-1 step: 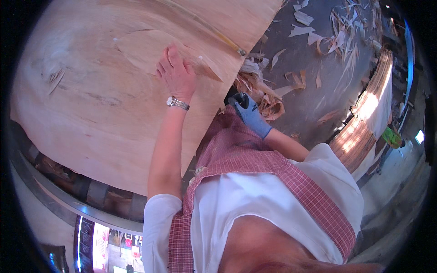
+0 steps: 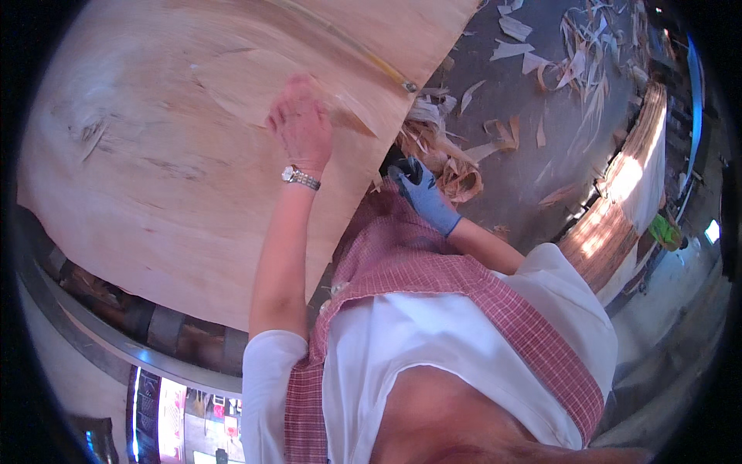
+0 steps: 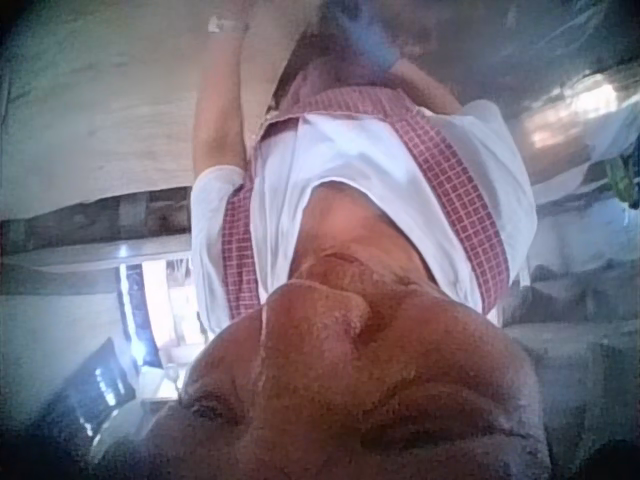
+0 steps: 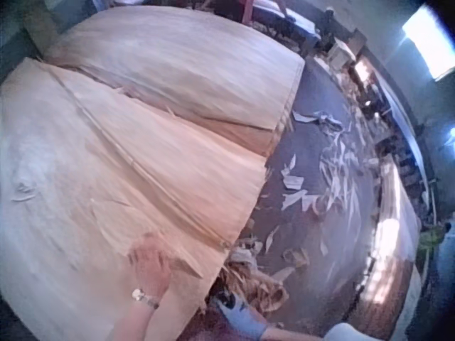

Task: The person applies adhesive tape to cracks and holes in large sheets of wood veneer using a small cutting tool to trim tape and remove excess wood material.

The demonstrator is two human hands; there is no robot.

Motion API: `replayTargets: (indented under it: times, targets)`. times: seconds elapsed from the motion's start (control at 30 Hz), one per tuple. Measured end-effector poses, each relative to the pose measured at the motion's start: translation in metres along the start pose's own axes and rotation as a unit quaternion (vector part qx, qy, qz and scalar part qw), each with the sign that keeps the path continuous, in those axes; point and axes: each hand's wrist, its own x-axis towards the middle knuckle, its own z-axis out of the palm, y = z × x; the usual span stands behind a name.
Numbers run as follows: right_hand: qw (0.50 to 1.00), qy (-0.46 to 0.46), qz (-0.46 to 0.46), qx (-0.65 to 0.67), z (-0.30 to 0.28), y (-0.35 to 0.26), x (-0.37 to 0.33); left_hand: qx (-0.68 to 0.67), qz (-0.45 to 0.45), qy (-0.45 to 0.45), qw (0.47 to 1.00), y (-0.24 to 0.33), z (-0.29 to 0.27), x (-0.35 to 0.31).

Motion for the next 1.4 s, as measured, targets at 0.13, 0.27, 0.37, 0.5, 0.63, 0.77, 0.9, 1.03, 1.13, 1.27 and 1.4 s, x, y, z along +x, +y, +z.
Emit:
replayTargets:
  times: [0.13, 0.27, 0.37, 0.5, 0.63, 0.77, 0.9, 1.03, 1.13, 1.27, 1.4]
  targets:
    - [0.997, -0.042, 0.010, 0.058, 0.004, -0.007, -0.009, 0.051, 0.146, -0.156, 0.976, -0.004, 0.001, -0.015]
    - [0.993, -0.063, 0.067, 0.080, 0.018, 0.009, -0.005, -0.018, 0.129, -0.140, 0.982, -0.007, -0.004, -0.021]
    - [0.989, -0.075, 0.103, 0.077, 0.022, 0.022, -0.003, 0.001, 0.181, -0.196, 0.964, -0.004, -0.015, -0.045]
    - [0.985, -0.075, 0.133, 0.079, 0.019, -0.002, -0.007, -0.006, 0.149, -0.241, 0.959, 0.002, -0.010, -0.055]
    - [0.990, -0.068, 0.104, 0.072, 0.023, 0.011, -0.001, -0.015, 0.096, -0.250, 0.963, 0.010, 0.002, -0.061]
    - [0.972, -0.061, 0.152, 0.166, 0.029, -0.008, 0.000, 0.006, 0.079, -0.271, 0.959, 0.014, 0.009, -0.064]
    - [0.966, -0.115, 0.183, 0.143, 0.019, -0.007, 0.016, 0.026, 0.084, -0.259, 0.962, 0.008, 0.026, -0.072]
    - [0.964, -0.177, 0.156, 0.118, 0.009, -0.029, 0.010, 0.012, 0.084, -0.250, 0.965, 0.002, 0.033, -0.074]
    - [0.972, -0.194, 0.105, 0.078, 0.007, -0.042, 0.019, 0.040, 0.089, -0.283, 0.954, 0.007, 0.021, -0.076]
    - [0.973, -0.203, -0.052, 0.100, 0.055, -0.105, 0.084, -0.016, 0.096, -0.230, 0.968, -0.003, 0.018, -0.079]
    - [0.953, -0.249, -0.173, 0.027, 0.145, -0.204, 0.163, -0.092, 0.075, -0.237, 0.964, 0.001, -0.007, -0.072]
